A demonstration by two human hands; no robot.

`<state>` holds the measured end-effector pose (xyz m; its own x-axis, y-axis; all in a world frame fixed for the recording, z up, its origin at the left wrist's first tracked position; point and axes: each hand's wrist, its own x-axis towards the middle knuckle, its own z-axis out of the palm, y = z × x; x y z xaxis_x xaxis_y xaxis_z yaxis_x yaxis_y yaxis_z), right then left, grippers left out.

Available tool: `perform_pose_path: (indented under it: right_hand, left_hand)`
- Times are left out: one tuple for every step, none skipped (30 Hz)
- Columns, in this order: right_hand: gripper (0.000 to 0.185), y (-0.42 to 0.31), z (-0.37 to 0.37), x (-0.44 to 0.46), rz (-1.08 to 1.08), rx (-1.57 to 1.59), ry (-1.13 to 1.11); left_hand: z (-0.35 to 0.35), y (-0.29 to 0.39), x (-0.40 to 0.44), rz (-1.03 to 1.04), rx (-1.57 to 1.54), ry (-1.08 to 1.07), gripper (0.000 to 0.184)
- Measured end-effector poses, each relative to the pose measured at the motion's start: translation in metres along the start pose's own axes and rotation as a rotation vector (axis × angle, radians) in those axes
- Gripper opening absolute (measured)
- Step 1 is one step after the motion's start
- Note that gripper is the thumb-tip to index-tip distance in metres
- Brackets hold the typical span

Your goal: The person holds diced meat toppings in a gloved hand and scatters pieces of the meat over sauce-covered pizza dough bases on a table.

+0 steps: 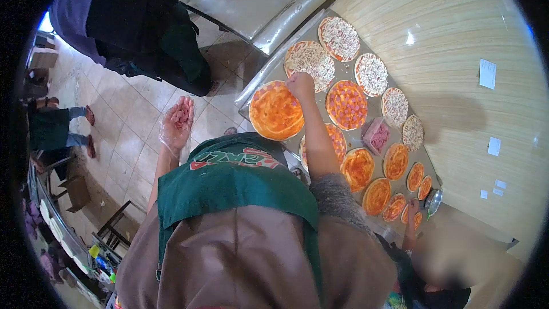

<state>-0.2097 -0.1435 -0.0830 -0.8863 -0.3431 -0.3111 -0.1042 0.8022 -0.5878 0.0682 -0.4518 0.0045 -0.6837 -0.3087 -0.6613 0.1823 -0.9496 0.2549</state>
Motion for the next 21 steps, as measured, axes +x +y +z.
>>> perform_pose_path:
  right_hand:
    - [0.012,-0.004,0.001,-0.002,-0.001,-0.087,0.043]
    - [0.014,-0.008,0.001,-0.005,-0.002,-0.175,0.087]
    - [0.016,-0.014,-0.002,-0.009,-0.003,-0.263,0.13]
    - [0.015,-0.023,-0.009,-0.015,0.009,-0.26,0.127]
    - [0.015,-0.032,-0.017,-0.021,0.02,-0.259,0.122]
    - [0.015,-0.036,-0.022,-0.024,0.031,-0.257,0.117]
    - [0.013,-0.027,-0.02,-0.022,-0.015,-0.171,0.167]
    - [0.01,-0.011,-0.016,-0.017,-0.062,-0.085,0.216]
    - [0.008,0.002,-0.015,-0.013,-0.109,0.001,0.266]
    - [0.006,0.011,-0.015,-0.011,-0.043,0.141,0.202]
    - [0.006,0.021,-0.016,-0.009,0.025,0.281,0.138]
    - [0.008,0.022,-0.017,-0.011,0.094,0.42,0.073]
    - [0.01,0.022,-0.017,-0.012,0.116,0.462,0.088]
    - [0.012,0.023,-0.016,-0.014,0.139,0.503,0.103]
    - [0.014,0.02,-0.016,-0.017,0.162,0.546,0.119]
    - [0.014,0.013,-0.018,-0.022,0.174,0.516,0.138]
    - [0.014,0.005,-0.019,-0.026,0.186,0.487,0.156]
    - [0.015,0.001,-0.019,-0.029,0.199,0.458,0.175]
    - [0.015,0.002,-0.018,-0.029,0.159,0.348,0.213]
    - [0.015,0.003,-0.016,-0.028,0.12,0.237,0.251]
    - [0.015,0.0,-0.017,-0.03,0.081,0.126,0.288]
  left_hand:
    - [-0.002,0.0,0.002,-0.002,-0.002,-0.002,0.027]
    - [-0.006,0.0,0.004,-0.003,-0.005,-0.006,0.03]
    - [-0.007,0.0,0.006,-0.004,-0.008,-0.008,0.032]
    - [-0.008,0.001,0.005,-0.005,-0.01,-0.01,0.032]
    - [-0.008,0.001,0.005,-0.005,-0.012,-0.011,0.032]
    - [-0.006,0.002,0.003,-0.005,-0.015,-0.011,0.032]
    - [-0.004,0.001,0.001,0.001,-0.003,-0.002,0.03]
    - [-0.001,0.001,-0.001,0.009,0.009,0.006,0.028]
    - [0.001,0.0,-0.002,0.016,0.02,0.013,0.027]
    - [0.001,0.0,-0.002,0.012,0.017,0.002,0.028]
    - [0.001,0.0,-0.003,0.007,0.013,-0.009,0.028]
    - [0.0,-0.001,-0.003,0.001,0.01,-0.02,0.029]
    - [0.001,-0.002,-0.002,-0.01,0.022,-0.019,0.029]
    - [0.002,-0.004,-0.001,-0.022,0.034,-0.018,0.029]
    - [0.003,-0.007,0.0,-0.034,0.047,-0.018,0.029]
    - [0.005,-0.01,0.002,-0.052,0.059,-0.031,0.03]
    - [0.007,-0.014,0.003,-0.069,0.072,-0.044,0.03]
    - [0.01,-0.018,0.004,-0.085,0.085,-0.056,0.03]
    - [0.013,-0.021,0.004,-0.102,0.12,-0.07,0.031]
    - [0.016,-0.026,0.004,-0.119,0.156,-0.084,0.031]
    - [0.02,-0.03,0.004,-0.135,0.191,-0.097,0.032]
